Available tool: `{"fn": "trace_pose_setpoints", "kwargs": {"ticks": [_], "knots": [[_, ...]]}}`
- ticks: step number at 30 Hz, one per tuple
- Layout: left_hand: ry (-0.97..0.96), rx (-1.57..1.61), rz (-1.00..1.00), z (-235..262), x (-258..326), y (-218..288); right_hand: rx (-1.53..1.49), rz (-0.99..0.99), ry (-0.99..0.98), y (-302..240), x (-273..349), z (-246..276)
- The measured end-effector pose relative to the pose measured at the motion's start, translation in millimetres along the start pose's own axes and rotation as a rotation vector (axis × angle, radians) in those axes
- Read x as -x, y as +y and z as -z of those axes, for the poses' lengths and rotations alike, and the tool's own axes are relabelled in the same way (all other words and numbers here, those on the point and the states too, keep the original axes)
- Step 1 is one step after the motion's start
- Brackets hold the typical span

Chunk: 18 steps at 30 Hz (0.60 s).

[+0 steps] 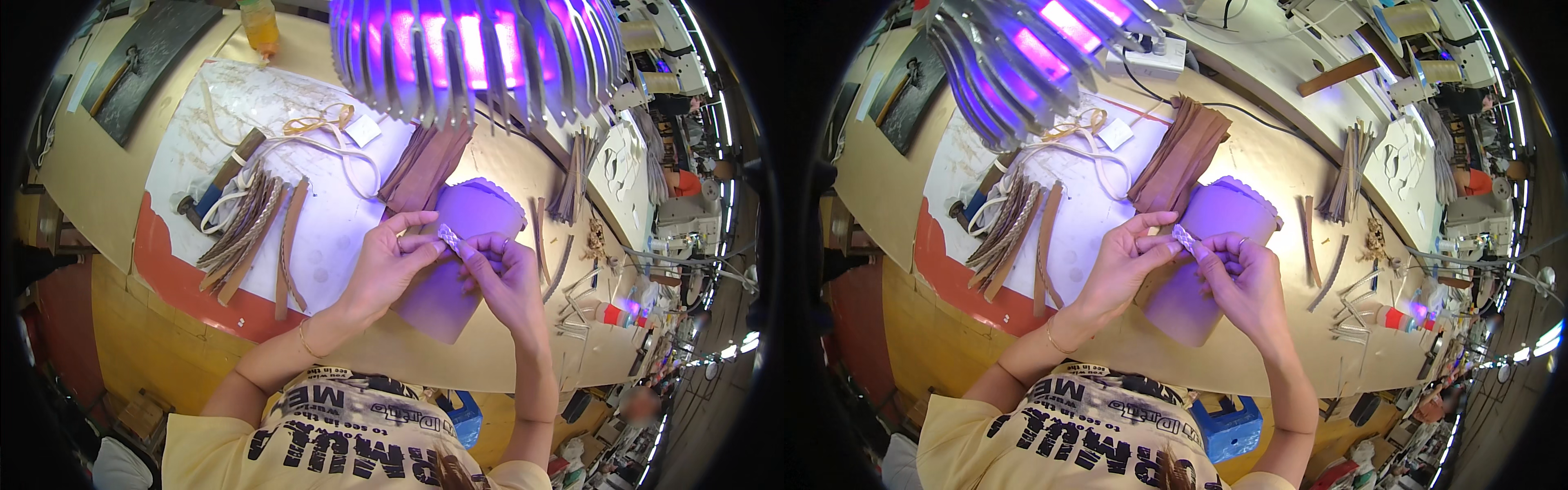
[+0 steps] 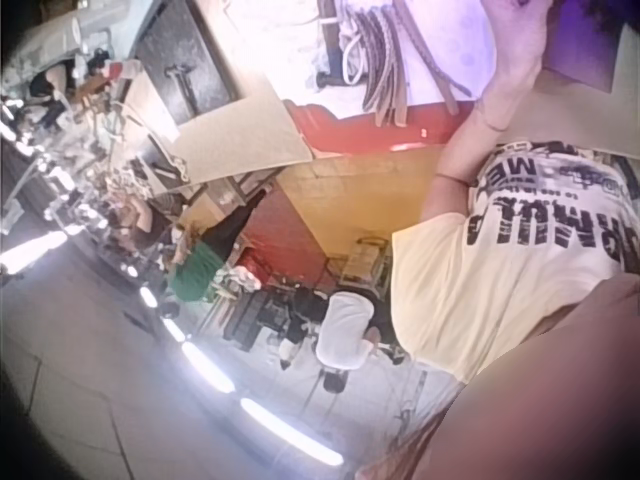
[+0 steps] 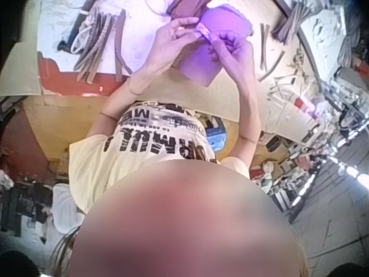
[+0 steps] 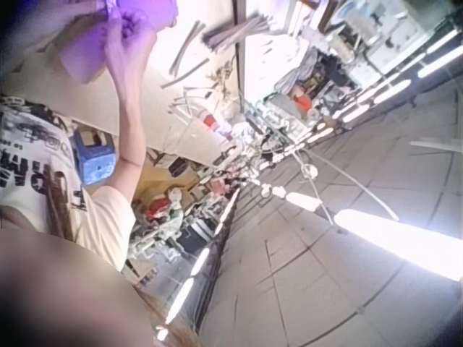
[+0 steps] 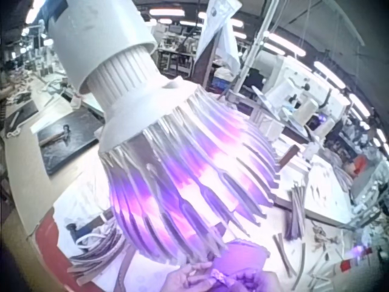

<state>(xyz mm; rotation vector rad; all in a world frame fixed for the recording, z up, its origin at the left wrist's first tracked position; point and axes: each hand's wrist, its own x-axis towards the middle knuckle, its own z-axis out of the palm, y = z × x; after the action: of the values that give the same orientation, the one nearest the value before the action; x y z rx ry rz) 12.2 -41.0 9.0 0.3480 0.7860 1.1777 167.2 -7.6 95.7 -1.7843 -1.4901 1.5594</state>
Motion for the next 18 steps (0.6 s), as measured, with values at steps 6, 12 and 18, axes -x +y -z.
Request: {"fn": "trace_pose_setpoints", "kwargs": {"ticks": [6,12,18], "knots": [[0.014,-0.041,0.007,-0.5,1.2,2.1,-0.012,-0.01,-0.016,-1.4,-1.7,1.4],[0.01,-0.011,0.001,-0.3,0.5,0.4,-0.038,-0.006,-0.024,0.4,-2.2,3.1],[-0.001,0.014,-0.005,0.0,-0.1,-0.9,-0.039,-0.01,-0.011,1.8,-3.4,4.2]]}}
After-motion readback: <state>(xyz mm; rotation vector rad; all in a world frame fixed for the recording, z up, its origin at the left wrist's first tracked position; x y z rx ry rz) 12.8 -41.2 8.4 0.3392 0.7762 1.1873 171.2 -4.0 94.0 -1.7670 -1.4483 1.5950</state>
